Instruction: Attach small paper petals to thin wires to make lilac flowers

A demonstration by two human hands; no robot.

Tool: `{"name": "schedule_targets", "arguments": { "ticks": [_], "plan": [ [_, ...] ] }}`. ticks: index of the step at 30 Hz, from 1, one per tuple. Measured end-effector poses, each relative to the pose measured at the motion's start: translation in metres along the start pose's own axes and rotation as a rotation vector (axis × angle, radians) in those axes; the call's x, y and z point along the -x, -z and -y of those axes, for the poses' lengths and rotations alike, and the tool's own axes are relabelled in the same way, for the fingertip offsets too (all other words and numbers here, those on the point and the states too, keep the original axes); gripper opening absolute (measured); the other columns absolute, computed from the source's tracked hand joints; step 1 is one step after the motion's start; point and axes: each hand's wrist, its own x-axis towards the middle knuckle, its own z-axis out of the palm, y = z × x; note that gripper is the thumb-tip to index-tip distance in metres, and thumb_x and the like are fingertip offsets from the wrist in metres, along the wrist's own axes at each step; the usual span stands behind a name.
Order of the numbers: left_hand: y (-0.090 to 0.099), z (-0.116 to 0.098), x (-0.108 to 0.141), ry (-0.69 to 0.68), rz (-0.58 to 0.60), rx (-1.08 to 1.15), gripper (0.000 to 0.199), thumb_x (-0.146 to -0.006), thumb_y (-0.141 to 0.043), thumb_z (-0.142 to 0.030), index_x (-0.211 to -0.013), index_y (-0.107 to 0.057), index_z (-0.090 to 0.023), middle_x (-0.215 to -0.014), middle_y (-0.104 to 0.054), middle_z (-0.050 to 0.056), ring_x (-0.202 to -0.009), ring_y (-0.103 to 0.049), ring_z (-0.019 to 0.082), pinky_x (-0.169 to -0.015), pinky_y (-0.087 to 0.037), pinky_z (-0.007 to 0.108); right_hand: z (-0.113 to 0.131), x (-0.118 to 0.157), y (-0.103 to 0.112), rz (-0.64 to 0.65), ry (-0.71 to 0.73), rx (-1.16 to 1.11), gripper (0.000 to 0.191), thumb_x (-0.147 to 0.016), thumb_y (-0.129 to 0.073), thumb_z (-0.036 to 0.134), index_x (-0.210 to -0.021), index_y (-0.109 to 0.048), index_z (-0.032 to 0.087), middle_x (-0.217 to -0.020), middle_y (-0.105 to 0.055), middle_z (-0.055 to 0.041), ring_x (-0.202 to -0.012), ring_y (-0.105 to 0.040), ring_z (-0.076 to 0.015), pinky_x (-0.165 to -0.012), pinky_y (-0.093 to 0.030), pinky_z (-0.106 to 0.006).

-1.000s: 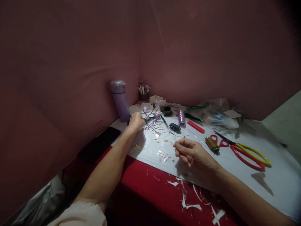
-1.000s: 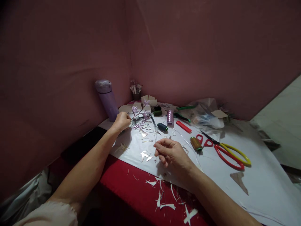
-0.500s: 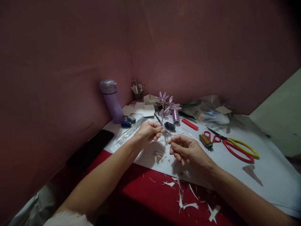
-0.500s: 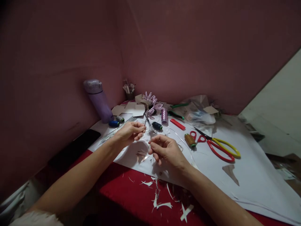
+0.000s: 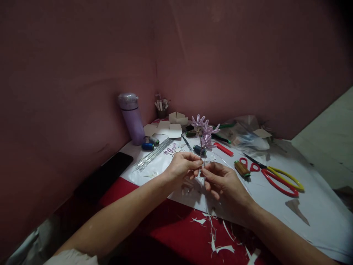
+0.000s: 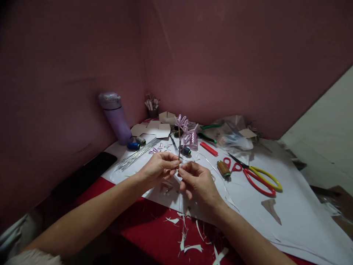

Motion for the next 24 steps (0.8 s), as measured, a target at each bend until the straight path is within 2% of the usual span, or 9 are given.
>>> {"name": "schedule_targets", "arguments": {
  "ticks": [4, 8, 17, 24],
  "plan": [
    [-0.0023, 0.0015, 0.0018, -0.017, -0.048, -0.056, 0.011, -0.069, -0.063, -0.010, -0.064, -0.054, -0.012, -0.042, -0.048, -0.003, -0.033, -0.040, 0.004, -0.033, -0.024, 0.015, -0.0025, -0.0007, 0.0008, 0.035, -0.003, 0.044, 0.028, -0.073, -0.069, 0.042, -0.072, -0.059, 0.016, -0.045, -0.056, 0.0027, -0.031, -0.039, -0.0036, -0.035, -0.028, -0.017],
    [-0.0034, 0.0028, 0.0028, -0.039, -0.065, -0.095, 0.014, -0.067, -0.066, -0.012, -0.062, -0.053, -0.012, -0.044, -0.048, -0.005, -0.033, -0.039, 0.003, -0.033, -0.023, 0.015, -0.0036, 0.0009, -0.0014, -0.009, 0.007, 0.020, 0.028, -0.072, -0.070, 0.043, -0.072, -0.059, 0.017, -0.043, -0.055, 0.0043, -0.030, -0.038, -0.0038, -0.034, -0.027, -0.017],
    [-0.0065, 0.0021, 0.0068, -0.023, -0.092, -0.159, 0.010, -0.073, -0.060, -0.009, -0.066, -0.055, -0.013, -0.042, -0.047, -0.005, -0.032, -0.038, 0.003, -0.035, -0.028, 0.015, -0.0045, 0.0004, -0.0010, -0.083, 0.078, 0.120, 0.028, -0.070, -0.072, 0.042, -0.072, -0.058, 0.017, -0.042, -0.056, 0.0032, -0.031, -0.041, -0.0058, -0.034, -0.028, -0.018],
    [-0.0068, 0.0015, 0.0083, 0.037, -0.062, -0.117, 0.007, -0.074, -0.057, -0.008, -0.069, -0.055, -0.013, -0.042, -0.052, -0.003, -0.032, -0.045, 0.006, -0.036, -0.034, 0.016, -0.0093, -0.0008, -0.0011, -0.076, 0.073, 0.064, 0.026, -0.070, -0.073, 0.039, -0.072, -0.058, 0.018, -0.046, -0.059, 0.0026, -0.031, -0.040, -0.0056, -0.034, -0.027, -0.019]
  ]
}}
